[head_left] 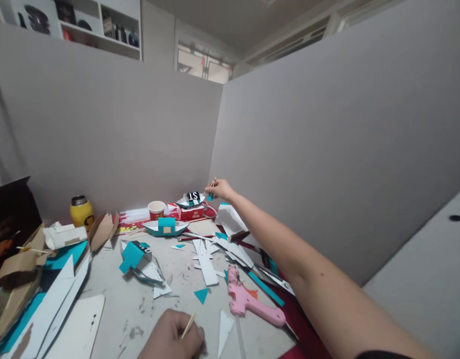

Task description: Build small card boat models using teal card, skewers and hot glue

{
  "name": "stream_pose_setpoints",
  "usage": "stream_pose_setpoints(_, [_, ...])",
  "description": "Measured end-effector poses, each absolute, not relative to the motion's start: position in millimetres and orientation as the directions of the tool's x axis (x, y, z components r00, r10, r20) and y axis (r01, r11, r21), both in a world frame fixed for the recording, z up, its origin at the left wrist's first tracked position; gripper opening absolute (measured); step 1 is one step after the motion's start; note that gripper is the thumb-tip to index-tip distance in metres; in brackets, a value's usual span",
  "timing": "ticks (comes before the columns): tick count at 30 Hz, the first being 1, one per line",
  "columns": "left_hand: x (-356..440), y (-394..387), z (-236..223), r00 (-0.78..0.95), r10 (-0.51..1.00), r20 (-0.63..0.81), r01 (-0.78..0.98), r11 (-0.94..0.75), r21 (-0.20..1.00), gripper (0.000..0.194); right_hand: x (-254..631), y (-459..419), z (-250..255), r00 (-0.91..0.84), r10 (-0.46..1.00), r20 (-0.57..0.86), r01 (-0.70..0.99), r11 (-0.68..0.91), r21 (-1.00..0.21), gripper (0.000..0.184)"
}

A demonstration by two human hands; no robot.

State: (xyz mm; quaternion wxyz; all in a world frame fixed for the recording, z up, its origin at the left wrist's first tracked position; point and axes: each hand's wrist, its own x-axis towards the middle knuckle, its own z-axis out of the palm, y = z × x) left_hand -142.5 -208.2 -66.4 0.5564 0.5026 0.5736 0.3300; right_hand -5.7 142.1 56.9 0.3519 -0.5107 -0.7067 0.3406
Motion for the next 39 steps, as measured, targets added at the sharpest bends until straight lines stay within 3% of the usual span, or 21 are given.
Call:
stream_pose_setpoints(7, [-145,-207,-55,0.205,0.925,-0.320,0.278,0.259,0.925,0.044,-5,137,57,-0.176,0.975,0.139,0.389,0.198,-0.900,0.029])
stream_pose_setpoints(16, [-143,-210,-57,0.175,0.927,-0.332,0.246,0.286,0.926,0.043,-13,138,63,-0.147,0.977,0.153,0.300,0.191,-0.935,0.028])
stream_pose_setpoints(28, [-143,-210,-62,0.174,0.930,-0.324,0.248,0.277,0.928,0.036,-35,153,58,-0.047,0.972,0.232,0.330,0.234,-0.914,0.030])
stream_pose_setpoints(39, [-145,-208,-61,0.190,0.929,-0.319,0.279,0.260,0.924,0.036,-32,147,58,-0.147,0.972,0.185,0.357,0.227,-0.906,0.029])
